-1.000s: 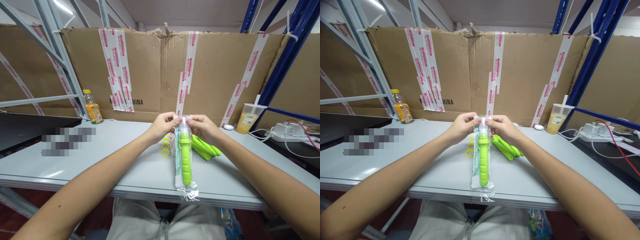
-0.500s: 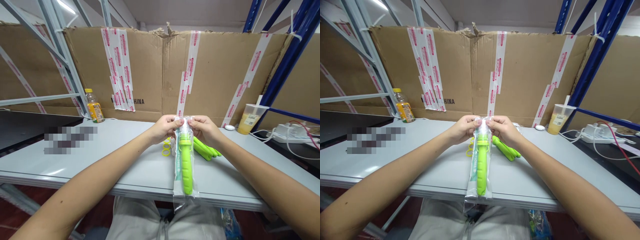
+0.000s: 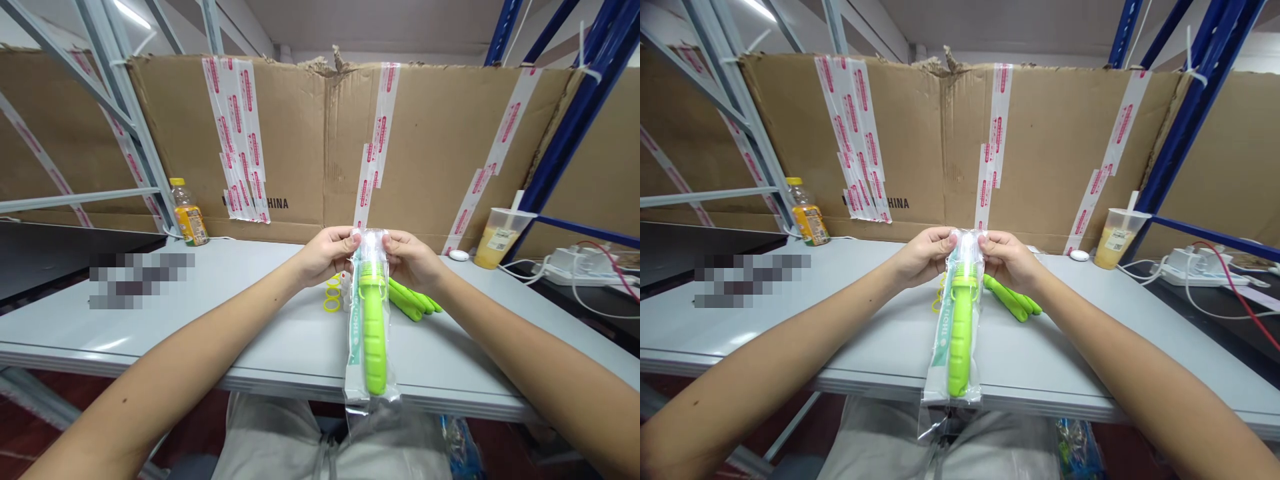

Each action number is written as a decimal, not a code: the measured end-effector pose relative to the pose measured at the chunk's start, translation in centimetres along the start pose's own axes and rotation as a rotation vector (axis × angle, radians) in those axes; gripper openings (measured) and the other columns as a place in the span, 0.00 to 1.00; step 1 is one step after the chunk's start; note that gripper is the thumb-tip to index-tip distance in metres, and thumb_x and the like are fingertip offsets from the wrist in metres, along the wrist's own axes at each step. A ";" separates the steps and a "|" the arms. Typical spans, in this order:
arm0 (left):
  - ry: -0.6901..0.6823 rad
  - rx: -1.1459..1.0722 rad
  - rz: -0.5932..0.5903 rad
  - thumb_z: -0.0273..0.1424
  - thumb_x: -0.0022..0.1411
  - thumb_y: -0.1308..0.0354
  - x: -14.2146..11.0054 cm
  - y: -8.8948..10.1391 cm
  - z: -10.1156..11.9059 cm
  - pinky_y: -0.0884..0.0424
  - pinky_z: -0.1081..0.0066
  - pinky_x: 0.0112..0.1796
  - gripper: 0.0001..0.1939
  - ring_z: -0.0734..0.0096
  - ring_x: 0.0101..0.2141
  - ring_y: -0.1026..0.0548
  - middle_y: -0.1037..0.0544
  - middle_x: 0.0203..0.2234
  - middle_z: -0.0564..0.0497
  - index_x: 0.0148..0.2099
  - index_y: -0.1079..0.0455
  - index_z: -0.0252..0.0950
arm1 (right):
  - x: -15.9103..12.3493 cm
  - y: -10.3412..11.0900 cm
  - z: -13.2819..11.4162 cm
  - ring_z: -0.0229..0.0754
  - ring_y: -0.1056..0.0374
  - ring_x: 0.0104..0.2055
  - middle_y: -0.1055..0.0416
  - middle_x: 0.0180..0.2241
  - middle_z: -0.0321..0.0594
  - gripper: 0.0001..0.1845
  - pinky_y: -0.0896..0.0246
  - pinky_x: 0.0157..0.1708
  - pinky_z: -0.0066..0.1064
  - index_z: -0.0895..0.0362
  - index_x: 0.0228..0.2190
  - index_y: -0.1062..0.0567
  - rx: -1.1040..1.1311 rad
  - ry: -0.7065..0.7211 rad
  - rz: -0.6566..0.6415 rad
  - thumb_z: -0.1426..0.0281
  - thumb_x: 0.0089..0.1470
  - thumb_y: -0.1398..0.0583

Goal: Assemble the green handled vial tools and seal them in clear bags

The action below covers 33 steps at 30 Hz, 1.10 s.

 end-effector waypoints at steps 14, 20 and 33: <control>-0.324 -0.313 0.984 0.18 0.66 0.50 0.1 17.3 2.3 0.20 0.71 0.40 0.10 0.75 0.30 0.23 0.26 0.24 0.48 0.32 0.33 0.29 | 0.8 3.9 -2.3 0.34 0.41 0.22 0.41 0.21 0.33 0.12 0.45 0.21 0.28 0.58 0.24 0.29 0.011 0.053 0.245 0.66 0.54 0.37; -0.153 -0.150 1.144 0.17 0.64 0.50 -1.7 22.8 -1.9 0.18 0.63 0.37 0.08 0.69 0.31 0.21 0.26 0.25 0.47 0.34 0.34 0.29 | 1.1 6.2 -1.9 0.35 0.40 0.21 0.39 0.21 0.33 0.11 0.45 0.21 0.28 0.58 0.23 0.30 -0.044 0.050 0.315 0.66 0.52 0.36; 0.244 0.501 1.194 0.19 0.51 0.34 -2.1 29.4 -3.9 0.26 0.70 0.32 0.12 0.66 0.30 0.24 0.28 0.20 0.48 0.24 0.35 0.33 | 1.4 8.7 -0.4 0.35 0.41 0.20 0.39 0.19 0.34 0.14 0.45 0.20 0.28 0.58 0.23 0.30 -0.229 -0.015 0.378 0.64 0.49 0.33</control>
Point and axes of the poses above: each hand's wrist, its own x-axis towards the middle knuckle, its own y-axis out of the back of the hand, z = x × y, the point moved 4 cm from there along x, towards the middle knuckle
